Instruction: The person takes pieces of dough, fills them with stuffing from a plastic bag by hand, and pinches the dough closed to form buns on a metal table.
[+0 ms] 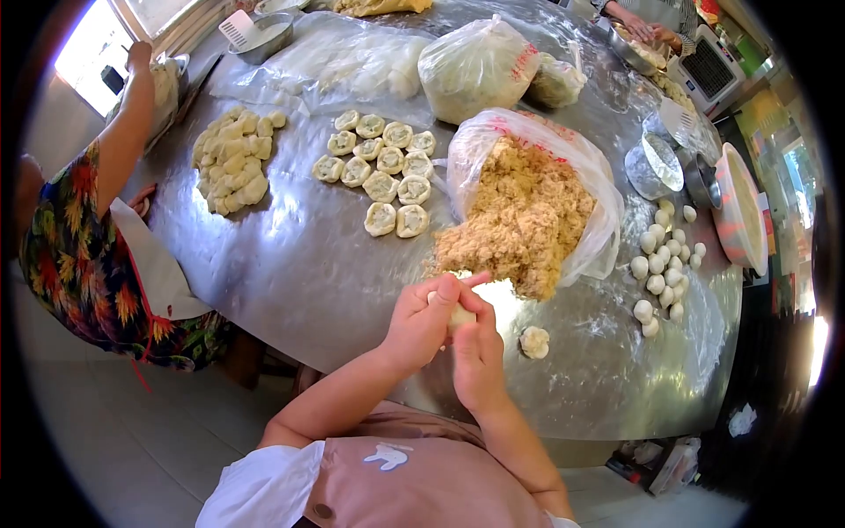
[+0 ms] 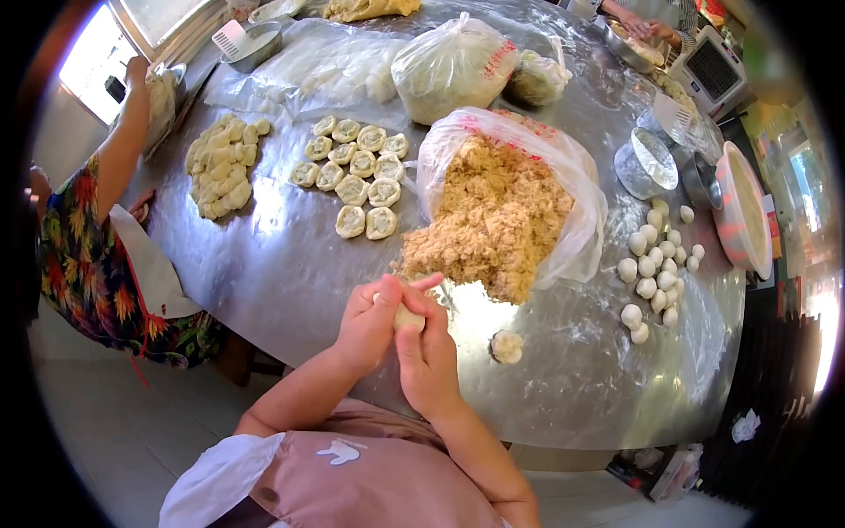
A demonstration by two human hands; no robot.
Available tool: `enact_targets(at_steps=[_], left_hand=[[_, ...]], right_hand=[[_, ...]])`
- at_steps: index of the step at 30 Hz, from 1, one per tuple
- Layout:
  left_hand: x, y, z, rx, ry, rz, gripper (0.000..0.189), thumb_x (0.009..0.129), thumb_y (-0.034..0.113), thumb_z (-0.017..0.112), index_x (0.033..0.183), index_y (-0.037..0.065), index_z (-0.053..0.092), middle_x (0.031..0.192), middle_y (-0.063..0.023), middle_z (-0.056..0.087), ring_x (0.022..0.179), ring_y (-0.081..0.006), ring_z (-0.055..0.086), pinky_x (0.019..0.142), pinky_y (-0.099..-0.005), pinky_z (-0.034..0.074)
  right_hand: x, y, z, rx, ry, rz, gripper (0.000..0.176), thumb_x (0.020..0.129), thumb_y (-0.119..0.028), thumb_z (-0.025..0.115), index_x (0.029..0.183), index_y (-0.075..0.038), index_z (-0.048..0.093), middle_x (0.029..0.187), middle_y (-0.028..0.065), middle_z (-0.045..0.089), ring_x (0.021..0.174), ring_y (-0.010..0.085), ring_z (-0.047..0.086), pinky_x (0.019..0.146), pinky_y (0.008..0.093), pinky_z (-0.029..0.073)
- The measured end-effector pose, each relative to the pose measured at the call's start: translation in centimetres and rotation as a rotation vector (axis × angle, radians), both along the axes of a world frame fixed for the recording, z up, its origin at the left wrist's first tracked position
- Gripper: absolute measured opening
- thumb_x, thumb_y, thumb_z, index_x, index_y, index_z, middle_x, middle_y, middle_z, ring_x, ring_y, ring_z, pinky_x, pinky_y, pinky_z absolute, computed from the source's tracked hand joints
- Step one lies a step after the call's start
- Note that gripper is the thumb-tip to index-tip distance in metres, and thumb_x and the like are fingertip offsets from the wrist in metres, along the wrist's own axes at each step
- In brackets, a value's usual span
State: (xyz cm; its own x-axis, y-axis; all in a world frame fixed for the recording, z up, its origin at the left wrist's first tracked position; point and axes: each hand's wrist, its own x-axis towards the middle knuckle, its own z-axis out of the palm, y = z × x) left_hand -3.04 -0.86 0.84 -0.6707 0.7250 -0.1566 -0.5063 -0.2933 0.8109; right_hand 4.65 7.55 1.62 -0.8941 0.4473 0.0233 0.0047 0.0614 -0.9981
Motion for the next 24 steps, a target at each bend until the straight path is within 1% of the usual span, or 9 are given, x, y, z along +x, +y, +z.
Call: enact_targets(at_steps=[2, 4, 8, 9, 12, 15, 18, 22, 24], left_hand=[[0.4, 0.5, 1.5, 0.186, -0.163, 0.094, 0.057, 0.096, 0.050, 0.045, 0.119, 0.000, 0.059, 0.118, -0.0122, 0.061, 0.114, -0.0214, 0.053, 0.088, -0.0335, 0.047], [0.8, 0.7, 2.2, 0.200, -0.062, 0.158, 0.058, 0.095, 0.051, 0.047, 0.121, 0.001, 0.058, 0.117, -0.0116, 0.061, 0.112, -0.0210, 0.054, 0.090, -0.0353, 0.046], [0.5, -0.8, 1.4, -0.188, 0.284, -0.133, 0.076, 0.090, 0.060, 0.049, 0.137, 0.002, 0.039, 0.133, -0.0121, 0.050, 0.120, -0.0218, 0.049, 0.097, -0.0376, 0.042], [0.7, -0.3, 0.5, -0.143, 0.261, -0.066, 0.077, 0.089, 0.061, 0.050, 0.137, 0.002, 0.039, 0.133, -0.0121, 0.050, 0.120, -0.0221, 0.049, 0.097, -0.0371, 0.042], [1.1, 0.8, 0.2, 0.034, 0.155, 0.091, 0.071, 0.088, 0.061, 0.051, 0.127, 0.002, 0.048, 0.125, -0.0122, 0.056, 0.114, -0.0243, 0.054, 0.097, -0.0374, 0.042], [2.0, 2.6, 1.6, 0.049, 0.258, 0.318, 0.064, 0.088, 0.061, 0.052, 0.115, 0.002, 0.056, 0.114, -0.0115, 0.062, 0.103, -0.0254, 0.059, 0.096, -0.0389, 0.043], [1.5, 0.0, 1.1, -0.078, 0.274, -0.040, 0.060, 0.090, 0.054, 0.055, 0.118, 0.001, 0.056, 0.106, -0.0104, 0.064, 0.096, -0.0192, 0.060, 0.097, -0.0380, 0.043], [1.7, 1.5, 0.6, -0.002, 0.210, 0.150, 0.051, 0.095, 0.048, 0.050, 0.109, 0.001, 0.062, 0.101, -0.0118, 0.066, 0.101, -0.0233, 0.060, 0.097, -0.0400, 0.043], [2.5, 2.8, 2.5, 0.058, 0.012, 0.243, 0.045, 0.098, 0.042, 0.046, 0.099, 0.000, 0.064, 0.095, -0.0118, 0.067, 0.108, -0.0249, 0.058, 0.097, -0.0403, 0.043]], right_hand=[[-0.3, -0.5, 0.4, -0.006, -0.026, -0.076, 0.066, 0.099, -0.058, 0.020, 0.116, -0.001, 0.051, 0.084, 0.0041, 0.060, 0.069, 0.0106, 0.056, 0.059, 0.0229, 0.044], [1.2, 2.3, 1.6, -0.382, -0.218, 0.123, 0.061, 0.100, -0.054, 0.023, 0.114, -0.001, 0.051, 0.086, 0.0063, 0.062, 0.072, 0.0138, 0.058, 0.062, 0.0257, 0.047], [1.7, 1.3, -0.5, -0.413, -0.150, 0.185, 0.071, 0.097, -0.062, 0.021, 0.121, -0.003, 0.051, 0.109, 0.0069, 0.058, 0.095, 0.0124, 0.058, 0.075, 0.0263, 0.049], [1.6, 0.9, -1.4, -0.229, -0.002, 0.129, 0.065, 0.100, -0.055, 0.024, 0.122, -0.001, 0.053, 0.087, 0.0041, 0.062, 0.073, 0.0133, 0.058, 0.063, 0.0260, 0.046], [0.5, -0.2, 0.8, 0.096, 0.074, -0.112, 0.057, 0.100, -0.052, 0.028, 0.115, -0.004, 0.054, 0.081, 0.0036, 0.060, 0.068, 0.0118, 0.056, 0.059, 0.0250, 0.045], [2.0, 2.6, 1.5, -0.374, -0.134, 0.149, 0.055, 0.099, -0.054, 0.029, 0.115, -0.007, 0.053, 0.073, 0.0023, 0.058, 0.060, 0.0105, 0.053, 0.053, 0.0256, 0.042], [2.3, 2.4, 1.4, -0.331, -0.122, 0.236, 0.055, 0.099, -0.055, 0.031, 0.120, -0.007, 0.050, 0.071, 0.0019, 0.057, 0.057, 0.0102, 0.052, 0.050, 0.0263, 0.042], [1.1, 1.2, 0.3, 0.138, 0.177, -0.074, 0.056, 0.098, -0.056, 0.033, 0.122, -0.007, 0.048, 0.076, 0.0035, 0.058, 0.059, 0.0106, 0.053, 0.052, 0.0263, 0.042], [2.1, 2.1, 0.6, -0.189, -0.008, 0.029, 0.057, 0.098, -0.056, 0.031, 0.122, -0.007, 0.048, 0.077, 0.0013, 0.055, 0.060, 0.0075, 0.049, 0.053, 0.0215, 0.039]])
